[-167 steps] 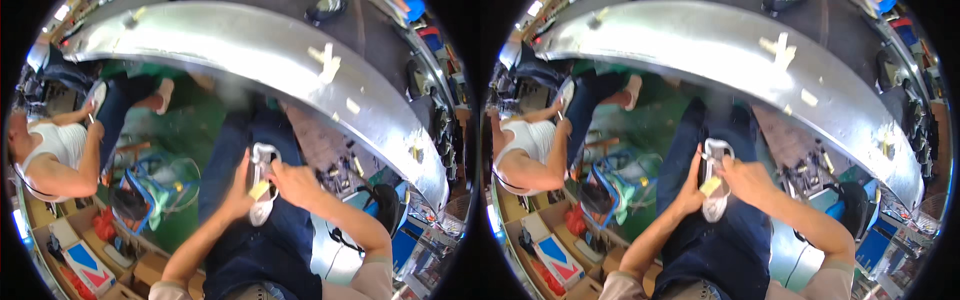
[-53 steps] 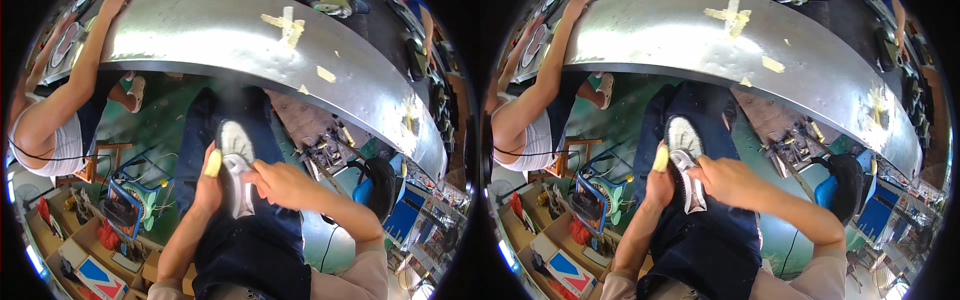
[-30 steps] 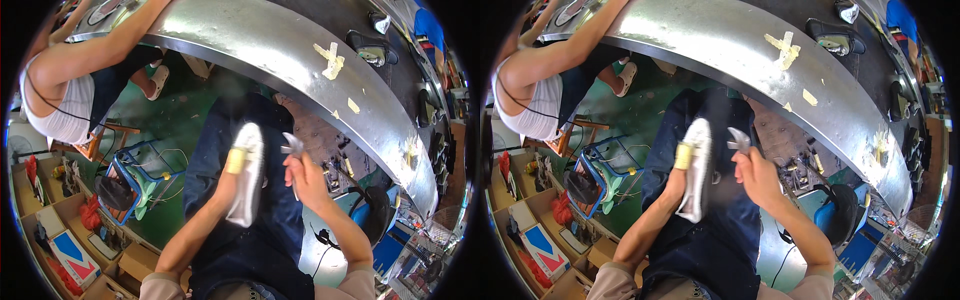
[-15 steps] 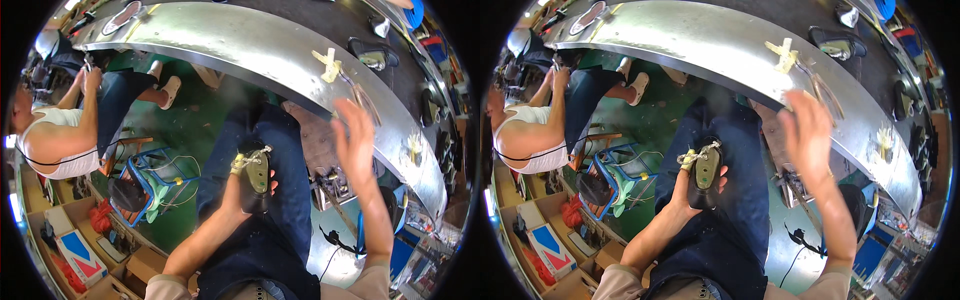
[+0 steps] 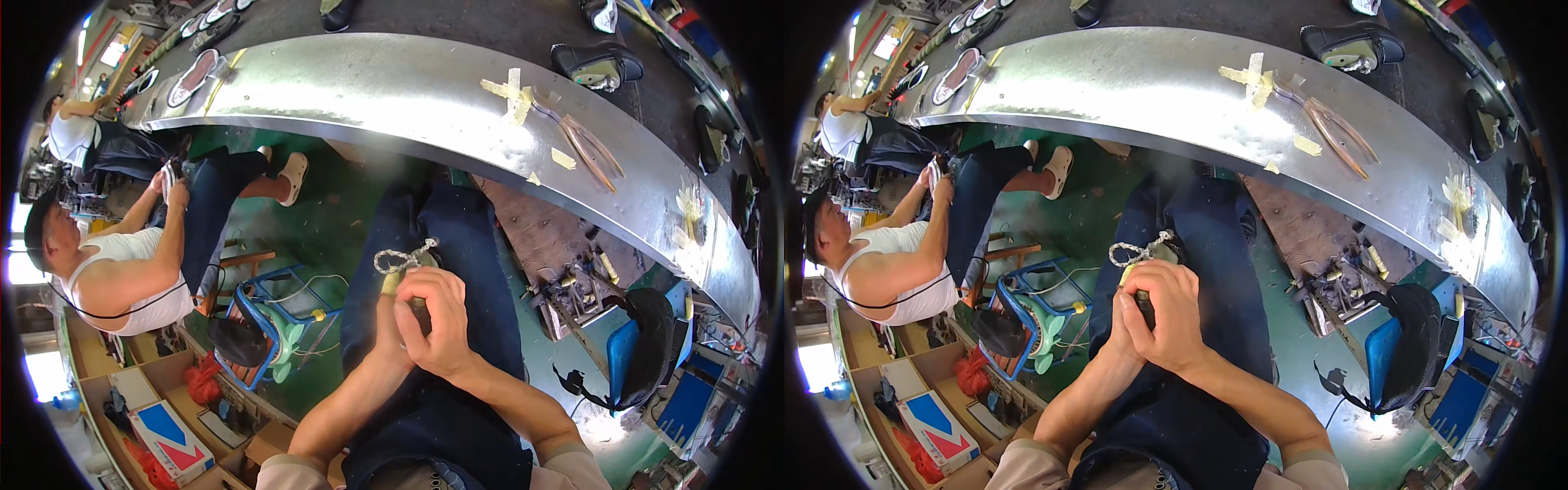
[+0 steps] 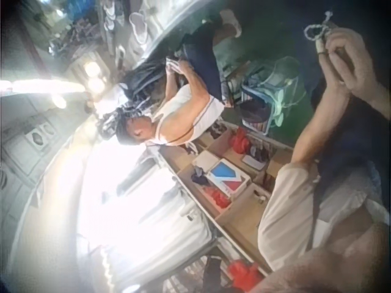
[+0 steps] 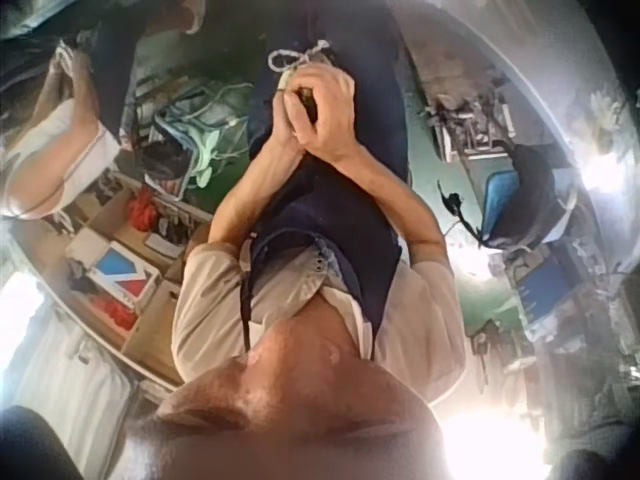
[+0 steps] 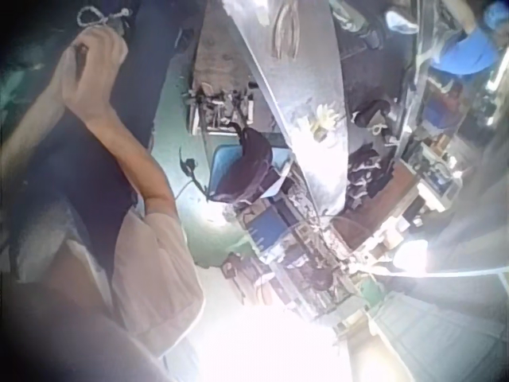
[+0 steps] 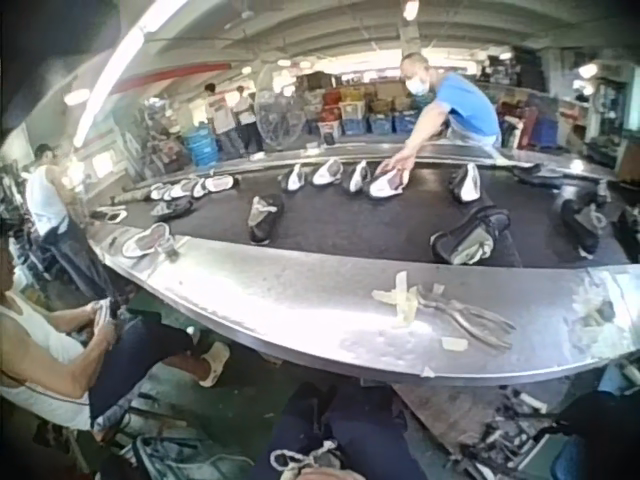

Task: The person processes shoes along an assembly line by taking shoes from a conveyor belt, pulling and shaping the material around the shoe lasts with pliers, and placing the shoes back onto the conveyor belt.

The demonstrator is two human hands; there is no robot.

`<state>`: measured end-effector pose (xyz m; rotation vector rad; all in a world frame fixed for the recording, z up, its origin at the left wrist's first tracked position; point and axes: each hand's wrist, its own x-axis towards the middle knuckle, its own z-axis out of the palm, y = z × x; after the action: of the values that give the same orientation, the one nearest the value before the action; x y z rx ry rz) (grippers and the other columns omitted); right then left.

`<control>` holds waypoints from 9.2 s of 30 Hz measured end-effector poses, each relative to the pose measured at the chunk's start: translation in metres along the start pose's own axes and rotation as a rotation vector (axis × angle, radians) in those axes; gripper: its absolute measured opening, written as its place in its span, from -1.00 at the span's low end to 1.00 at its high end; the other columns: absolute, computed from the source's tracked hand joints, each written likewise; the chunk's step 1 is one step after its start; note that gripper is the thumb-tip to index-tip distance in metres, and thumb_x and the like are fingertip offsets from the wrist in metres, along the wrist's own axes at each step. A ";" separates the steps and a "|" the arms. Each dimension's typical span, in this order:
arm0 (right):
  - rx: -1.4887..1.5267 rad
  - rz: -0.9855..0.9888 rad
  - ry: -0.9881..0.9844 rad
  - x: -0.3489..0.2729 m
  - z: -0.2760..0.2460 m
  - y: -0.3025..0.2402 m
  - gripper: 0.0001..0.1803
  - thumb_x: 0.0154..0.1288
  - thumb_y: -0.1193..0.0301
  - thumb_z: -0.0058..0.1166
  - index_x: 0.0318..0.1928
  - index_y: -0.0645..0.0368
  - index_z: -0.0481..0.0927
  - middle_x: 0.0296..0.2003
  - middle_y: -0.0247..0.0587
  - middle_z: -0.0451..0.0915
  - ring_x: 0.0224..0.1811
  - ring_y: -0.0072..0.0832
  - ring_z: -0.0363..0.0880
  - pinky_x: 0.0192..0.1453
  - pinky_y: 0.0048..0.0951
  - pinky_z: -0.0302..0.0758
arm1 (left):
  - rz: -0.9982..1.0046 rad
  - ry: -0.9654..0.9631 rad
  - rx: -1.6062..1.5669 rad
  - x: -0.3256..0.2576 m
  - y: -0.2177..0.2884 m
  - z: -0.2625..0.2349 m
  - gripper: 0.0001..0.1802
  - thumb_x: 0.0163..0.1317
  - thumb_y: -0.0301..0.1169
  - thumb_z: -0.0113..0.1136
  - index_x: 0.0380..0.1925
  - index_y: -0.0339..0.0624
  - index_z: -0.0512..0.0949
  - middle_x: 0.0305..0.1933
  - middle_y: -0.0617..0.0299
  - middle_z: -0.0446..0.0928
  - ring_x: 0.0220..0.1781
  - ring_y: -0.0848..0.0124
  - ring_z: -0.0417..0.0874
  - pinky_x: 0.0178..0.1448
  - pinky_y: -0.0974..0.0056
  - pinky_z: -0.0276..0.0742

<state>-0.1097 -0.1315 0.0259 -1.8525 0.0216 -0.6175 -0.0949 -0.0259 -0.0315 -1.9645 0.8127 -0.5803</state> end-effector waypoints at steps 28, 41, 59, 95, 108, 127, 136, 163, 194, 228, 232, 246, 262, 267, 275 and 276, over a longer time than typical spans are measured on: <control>-0.693 0.230 0.532 0.218 -0.476 0.170 -0.28 0.66 0.12 0.14 0.60 0.27 0.31 0.28 0.12 0.67 0.28 -0.11 0.69 0.40 -0.17 0.54 | -0.693 -0.196 -2.616 0.045 -0.050 0.016 -0.29 0.69 -0.42 -0.01 0.74 -0.06 0.05 0.51 -0.02 0.50 0.19 0.21 0.76 0.23 0.23 0.64; -1.235 -0.139 -0.005 0.311 -0.340 0.170 -0.49 0.64 0.08 0.09 0.35 0.13 0.66 0.45 -0.02 0.53 0.63 0.02 0.33 0.68 0.14 0.21 | -0.992 -0.432 -2.345 0.082 -0.024 0.072 -0.52 0.69 -0.24 0.08 0.48 -0.17 0.48 0.12 0.10 0.72 -0.32 0.46 0.68 -0.23 0.39 0.62; -1.147 0.544 0.548 0.510 -0.446 0.317 -0.02 0.26 -0.25 0.32 0.30 0.45 0.54 0.08 0.25 0.76 0.21 0.17 0.76 0.29 -0.03 0.67 | -1.168 -0.392 -2.369 0.099 -0.030 0.104 -0.62 0.68 -0.32 0.02 0.35 -0.16 0.58 -0.10 0.18 0.74 -0.48 0.54 0.63 -0.44 0.44 0.50; -0.465 0.290 -0.366 0.080 -0.139 0.011 -0.65 0.43 0.25 0.43 0.01 0.19 0.63 -0.19 -0.01 0.71 -0.17 -0.05 0.72 -0.01 -0.11 0.62 | -1.458 -0.986 -3.078 0.004 0.007 0.034 -0.28 0.77 0.13 -0.34 0.31 -0.25 0.58 0.06 0.03 0.75 -0.03 0.21 0.84 0.07 0.08 0.82; -0.147 0.186 -1.105 0.013 -0.094 0.008 -0.78 0.50 0.29 0.31 -0.04 0.08 0.57 -0.30 -0.38 0.64 -0.30 -0.39 0.66 -0.17 -0.35 0.51 | -0.958 -0.958 -2.801 0.023 -0.014 0.051 -0.33 0.61 -0.24 0.24 0.54 -0.38 0.29 0.30 -0.01 0.64 0.28 0.25 0.72 0.33 0.15 0.69; 0.133 0.914 -0.123 0.000 -0.103 0.051 -0.72 0.73 0.27 0.06 0.00 0.29 0.56 -0.38 -0.20 0.66 -0.37 -0.51 0.67 -0.15 -0.45 0.62 | -1.317 0.009 -2.852 0.081 -0.042 0.047 -0.47 0.64 -0.21 0.12 0.47 -0.24 0.49 0.48 0.07 0.52 0.56 0.20 0.45 0.70 0.15 0.24; -0.184 0.448 -0.189 0.049 -0.056 0.059 -0.49 0.28 0.25 0.54 0.13 0.15 0.62 -0.10 -0.31 0.82 -0.31 -0.41 0.77 -0.11 -0.32 0.69 | -0.580 -0.294 -2.622 0.052 -0.024 0.042 -0.20 0.54 -0.31 0.31 0.65 -0.08 0.14 0.49 -0.04 0.41 0.55 0.18 0.45 0.64 0.10 0.32; -0.260 0.591 -0.679 0.014 -0.080 0.037 -0.66 0.72 0.17 -0.02 0.00 0.24 0.41 -0.41 0.24 0.70 -0.34 0.22 0.73 -0.28 0.17 0.60 | -0.402 -0.080 -2.483 0.053 -0.027 0.059 -0.39 0.41 -0.50 0.30 0.46 -0.18 0.47 0.64 -0.03 0.35 0.66 0.12 0.38 0.66 0.12 0.29; -0.832 -0.166 -1.120 0.019 -0.096 0.003 -0.80 0.30 0.47 0.22 -0.09 0.24 0.59 -0.33 -0.10 0.71 -0.28 -0.23 0.79 -0.31 -0.21 0.67 | -0.325 -0.375 -2.286 0.070 0.005 0.065 -0.50 0.70 -0.31 -0.08 0.56 -0.05 0.31 0.51 -0.05 0.31 0.54 0.13 0.39 0.66 0.09 0.25; -0.641 0.273 -0.934 -0.076 -0.115 -0.013 -0.57 0.63 -0.04 0.10 -0.09 0.09 0.49 -0.36 0.10 0.76 -0.44 0.06 0.75 -0.38 0.12 0.60 | -0.639 -1.265 -2.672 -0.054 0.073 0.025 -0.44 0.49 -0.11 0.20 0.21 -0.41 0.65 0.11 0.03 0.76 0.19 0.29 0.76 0.36 0.15 0.60; -0.407 0.673 -0.898 -0.069 -0.116 -0.007 -0.59 0.62 0.03 0.14 -0.06 0.16 0.52 -0.42 0.05 0.75 -0.43 0.03 0.77 -0.28 0.08 0.65 | -1.014 -0.988 -2.698 -0.080 0.109 0.009 -0.15 0.62 -0.10 0.18 0.62 -0.54 0.19 0.63 -0.18 0.36 0.70 0.13 0.33 0.70 0.16 0.26; -0.551 0.197 -0.938 -0.037 -0.118 0.025 -0.63 0.62 0.10 0.15 -0.05 0.20 0.51 -0.38 0.02 0.73 -0.38 0.04 0.75 -0.34 0.00 0.62 | -0.733 -0.562 -2.656 -0.078 0.048 -0.027 -0.15 0.60 -0.35 0.18 0.69 -0.38 -0.01 0.63 -0.15 0.32 0.65 0.11 0.38 0.69 0.10 0.29; -0.720 0.317 -0.895 -0.009 -0.115 0.018 -0.64 0.64 0.16 0.16 -0.16 0.22 0.48 -0.53 -0.04 0.68 -0.49 -0.07 0.75 -0.40 -0.11 0.62 | -0.697 -0.433 -2.823 0.004 0.022 0.008 -0.25 0.65 -0.49 -0.07 0.77 -0.11 0.03 0.83 0.05 0.01 0.82 0.27 0.06 0.82 0.20 -0.07; -0.585 0.556 -0.892 -0.015 -0.110 0.020 -0.61 0.70 0.14 0.08 -0.13 0.27 0.49 -0.44 0.04 0.76 -0.41 0.00 0.80 -0.35 -0.09 0.67 | -0.613 -0.490 -2.760 0.008 0.024 0.019 -0.10 0.61 -0.41 0.14 0.79 -0.06 -0.09 0.81 0.05 0.07 0.81 0.25 0.08 0.81 0.15 -0.06; -0.498 0.293 -0.659 0.016 -0.121 0.017 -0.67 0.61 0.16 0.18 -0.05 0.19 0.49 -0.30 -0.06 0.78 -0.37 -0.06 0.78 -0.38 -0.11 0.62 | -0.483 -0.301 -2.362 0.016 0.019 0.022 0.03 0.42 -0.41 0.39 0.75 -0.10 0.00 0.57 -0.17 0.24 0.65 -0.02 0.28 0.72 0.04 0.18; -0.532 0.208 -0.703 0.019 -0.111 0.032 -0.70 0.63 0.18 0.14 -0.03 0.19 0.49 -0.35 -0.05 0.75 -0.38 -0.02 0.76 -0.34 -0.06 0.62 | -0.463 -0.330 -2.347 0.018 0.015 0.017 0.05 0.42 -0.38 0.41 0.76 -0.10 -0.02 0.57 -0.18 0.24 0.64 -0.03 0.31 0.70 0.03 0.22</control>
<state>-0.1308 -0.2469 0.0311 -2.4537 -0.0927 0.2354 -0.0761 -0.0347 -0.0511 -4.0988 0.6811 1.2360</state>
